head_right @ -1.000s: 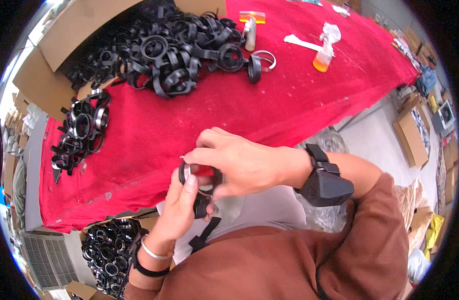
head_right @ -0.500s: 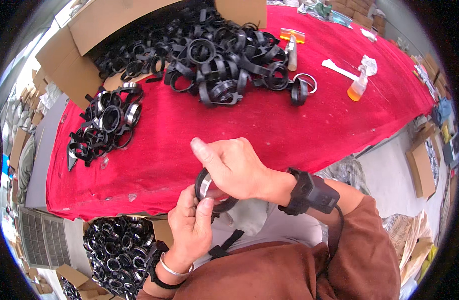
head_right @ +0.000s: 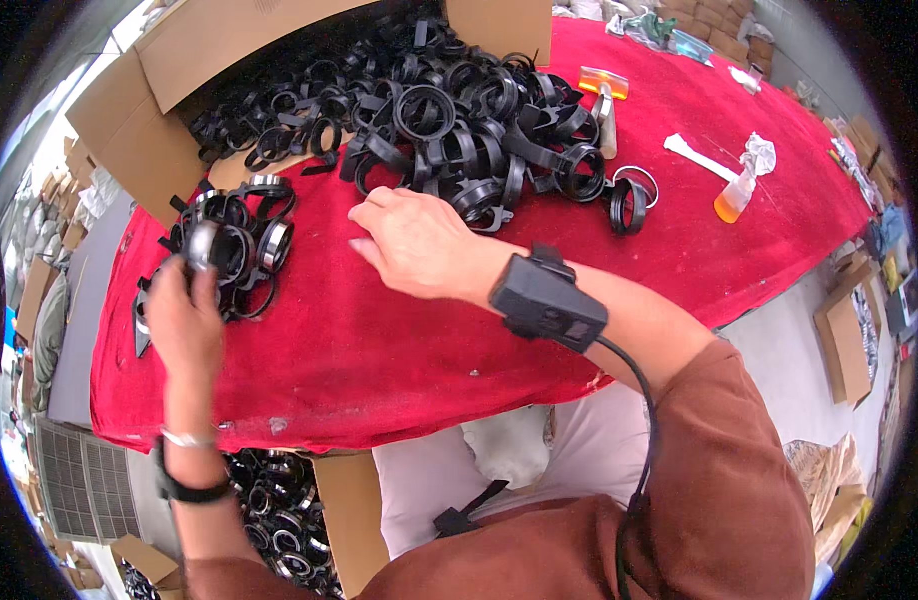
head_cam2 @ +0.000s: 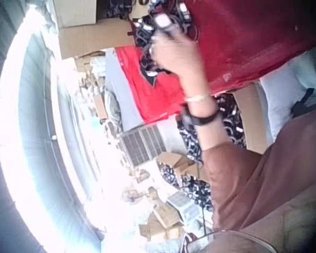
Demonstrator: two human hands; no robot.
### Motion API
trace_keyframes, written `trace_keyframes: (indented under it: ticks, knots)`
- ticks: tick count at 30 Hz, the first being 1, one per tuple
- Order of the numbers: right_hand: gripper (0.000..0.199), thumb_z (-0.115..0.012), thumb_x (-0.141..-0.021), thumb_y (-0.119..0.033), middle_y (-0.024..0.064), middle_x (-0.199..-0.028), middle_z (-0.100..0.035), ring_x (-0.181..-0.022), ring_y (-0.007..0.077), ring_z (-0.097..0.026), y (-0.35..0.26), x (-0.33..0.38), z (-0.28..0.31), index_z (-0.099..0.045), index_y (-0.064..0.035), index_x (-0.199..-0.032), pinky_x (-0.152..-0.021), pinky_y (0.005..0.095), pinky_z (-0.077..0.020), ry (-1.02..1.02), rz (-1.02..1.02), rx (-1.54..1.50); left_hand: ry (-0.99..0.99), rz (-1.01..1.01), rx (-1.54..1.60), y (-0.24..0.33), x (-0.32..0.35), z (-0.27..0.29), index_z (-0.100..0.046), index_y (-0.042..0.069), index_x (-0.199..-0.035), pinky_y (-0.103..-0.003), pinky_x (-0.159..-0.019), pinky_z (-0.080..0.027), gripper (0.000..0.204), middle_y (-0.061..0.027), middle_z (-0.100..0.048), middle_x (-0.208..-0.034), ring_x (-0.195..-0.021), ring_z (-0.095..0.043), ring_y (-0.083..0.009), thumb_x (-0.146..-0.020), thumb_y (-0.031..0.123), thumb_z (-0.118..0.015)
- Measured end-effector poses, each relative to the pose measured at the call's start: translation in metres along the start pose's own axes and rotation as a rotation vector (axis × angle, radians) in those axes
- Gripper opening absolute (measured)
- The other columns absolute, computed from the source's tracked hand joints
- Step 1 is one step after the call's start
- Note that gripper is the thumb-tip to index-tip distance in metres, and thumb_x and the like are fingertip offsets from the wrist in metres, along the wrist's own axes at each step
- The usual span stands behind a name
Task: Assembling circular metal clamps onto black plastic rings at a workstation.
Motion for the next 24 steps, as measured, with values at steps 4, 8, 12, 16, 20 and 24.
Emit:
trace_keyframes:
  ticks: [4, 8, 12, 16, 20, 24]
  knots:
    - [0.037, -0.053, -0.078, -0.003, 0.0239, -0.101, -0.055, -0.081, 0.0375, -0.060, -0.001, -0.032, -0.041, -0.047, 0.0065, -0.113, -0.071, 0.0415, -0.0508, -0.432, 0.035, 0.160, 0.010, -0.077, -0.433, -0.084, -0.038, -0.032, -0.050, 0.006, -0.123, -0.047, -0.103, -0.027, 0.039, -0.0174, -0.048, -0.128, -0.122, -0.040, -0.0329, -0.090, 0.026, -0.053]
    - [0.042, -0.050, -0.077, 0.002, 0.0304, -0.113, -0.053, -0.092, 0.0374, -0.063, 0.070, -0.050, -0.097, -0.043, 0.0098, -0.117, -0.073, 0.0397, -0.0540, -0.208, -0.662, 0.116, 0.160, -0.046, -0.219, -0.043, -0.048, -0.045, -0.049, 0.005, -0.125, -0.045, -0.104, -0.027, 0.040, -0.0168, -0.044, -0.133, -0.124, -0.037, -0.0340, -0.089, 0.022, -0.054]
    - [0.021, -0.058, -0.075, -0.008, 0.0230, -0.096, -0.063, -0.086, 0.0335, -0.066, 0.046, -0.058, -0.068, -0.065, 0.0038, -0.091, -0.068, 0.0381, -0.0547, -0.321, -0.452, 0.342, -0.011, 0.261, 0.852, 0.032, 0.001, -0.040, -0.058, -0.004, -0.107, -0.030, -0.086, -0.045, 0.024, -0.0112, -0.062, -0.104, -0.096, -0.059, -0.0208, -0.093, 0.014, -0.051]
    - [0.016, -0.055, -0.073, -0.012, 0.0202, -0.088, -0.063, -0.076, 0.0312, -0.066, 0.024, -0.039, -0.068, -0.064, 0.0009, -0.076, -0.063, 0.0406, -0.0539, -0.259, -0.206, 0.213, -0.407, 0.919, 1.608, 0.066, 0.056, -0.079, -0.049, -0.006, -0.117, -0.034, -0.085, -0.050, 0.038, -0.0171, -0.059, -0.108, -0.099, -0.060, -0.0248, -0.095, 0.025, -0.051]
    - [0.035, -0.043, -0.088, -0.014, 0.0268, -0.112, -0.054, -0.082, 0.0331, -0.065, 0.074, -0.040, -0.130, -0.051, 0.0098, -0.111, -0.068, 0.0408, -0.0533, -0.225, -0.400, 0.123, -0.492, 1.020, 1.722, 0.082, 0.068, -0.100, -0.047, -0.007, -0.116, -0.038, -0.089, -0.049, 0.041, -0.0210, -0.057, -0.111, -0.103, -0.059, -0.0302, -0.095, 0.027, -0.050]
    - [0.033, -0.047, -0.085, -0.017, 0.0274, -0.105, -0.059, -0.084, 0.0340, -0.065, 0.071, -0.048, -0.125, -0.057, 0.0072, -0.105, -0.067, 0.0439, -0.0531, -0.358, -0.350, 0.187, -0.457, 1.172, 1.794, 0.073, 0.076, -0.113, -0.047, -0.008, -0.114, -0.041, -0.094, -0.046, 0.040, -0.0235, -0.055, -0.115, -0.109, -0.055, -0.0326, -0.095, 0.028, -0.050]
Point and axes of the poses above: each hand's wrist, its own x-axis away from the middle knuckle, its own z-axis out of the back of the hand, y = z × x, the point moved 4 cm from there along -x, towards the middle knuckle
